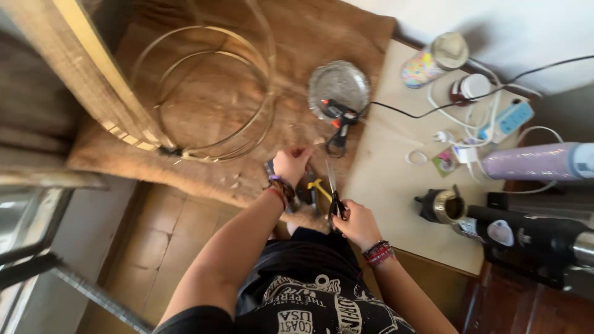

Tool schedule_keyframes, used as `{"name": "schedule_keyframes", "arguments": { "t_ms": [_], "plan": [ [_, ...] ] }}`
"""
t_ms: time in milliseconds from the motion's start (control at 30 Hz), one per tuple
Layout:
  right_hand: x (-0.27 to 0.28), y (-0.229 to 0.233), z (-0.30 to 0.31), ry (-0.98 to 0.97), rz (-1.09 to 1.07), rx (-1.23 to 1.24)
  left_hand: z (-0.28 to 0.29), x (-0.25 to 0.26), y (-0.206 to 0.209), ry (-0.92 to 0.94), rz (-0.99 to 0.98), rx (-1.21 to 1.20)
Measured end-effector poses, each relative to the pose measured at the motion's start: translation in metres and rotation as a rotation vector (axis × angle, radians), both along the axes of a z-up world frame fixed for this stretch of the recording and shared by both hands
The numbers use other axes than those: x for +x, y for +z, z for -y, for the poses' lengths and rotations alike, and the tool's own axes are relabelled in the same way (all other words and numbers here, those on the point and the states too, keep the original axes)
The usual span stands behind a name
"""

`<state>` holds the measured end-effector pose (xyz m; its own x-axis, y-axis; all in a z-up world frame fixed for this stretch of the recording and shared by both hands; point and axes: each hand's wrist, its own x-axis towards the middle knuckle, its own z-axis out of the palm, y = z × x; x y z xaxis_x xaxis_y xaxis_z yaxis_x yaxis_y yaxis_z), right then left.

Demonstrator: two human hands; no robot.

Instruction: Assembling a decorative lampshade by gluing wooden rods to a frame and trimming them with tools

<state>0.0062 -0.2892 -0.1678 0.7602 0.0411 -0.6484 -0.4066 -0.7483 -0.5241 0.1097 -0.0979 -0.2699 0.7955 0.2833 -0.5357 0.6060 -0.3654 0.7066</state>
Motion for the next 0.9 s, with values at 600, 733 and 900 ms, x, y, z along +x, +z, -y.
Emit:
{"name": "schedule_keyframes", "arguments": {
  "t_ms": [600,733,900],
  "plan": [
    [0.044,-0.099,0.007,0.489,0.196,-0.442,-0.151,-0.065,-0.065,0.078,0.071,0.185],
    [0.039,-0.130,-0.005,0.474,0.259,-0.378,-0.167,-0.108,-0.081,0.018,0.120,0.357],
    [0.038,-0.133,-0.021,0.410,0.321,-0.326,-0.151,-0.109,-0.066,-0.074,0.136,0.464]
  ]
}}
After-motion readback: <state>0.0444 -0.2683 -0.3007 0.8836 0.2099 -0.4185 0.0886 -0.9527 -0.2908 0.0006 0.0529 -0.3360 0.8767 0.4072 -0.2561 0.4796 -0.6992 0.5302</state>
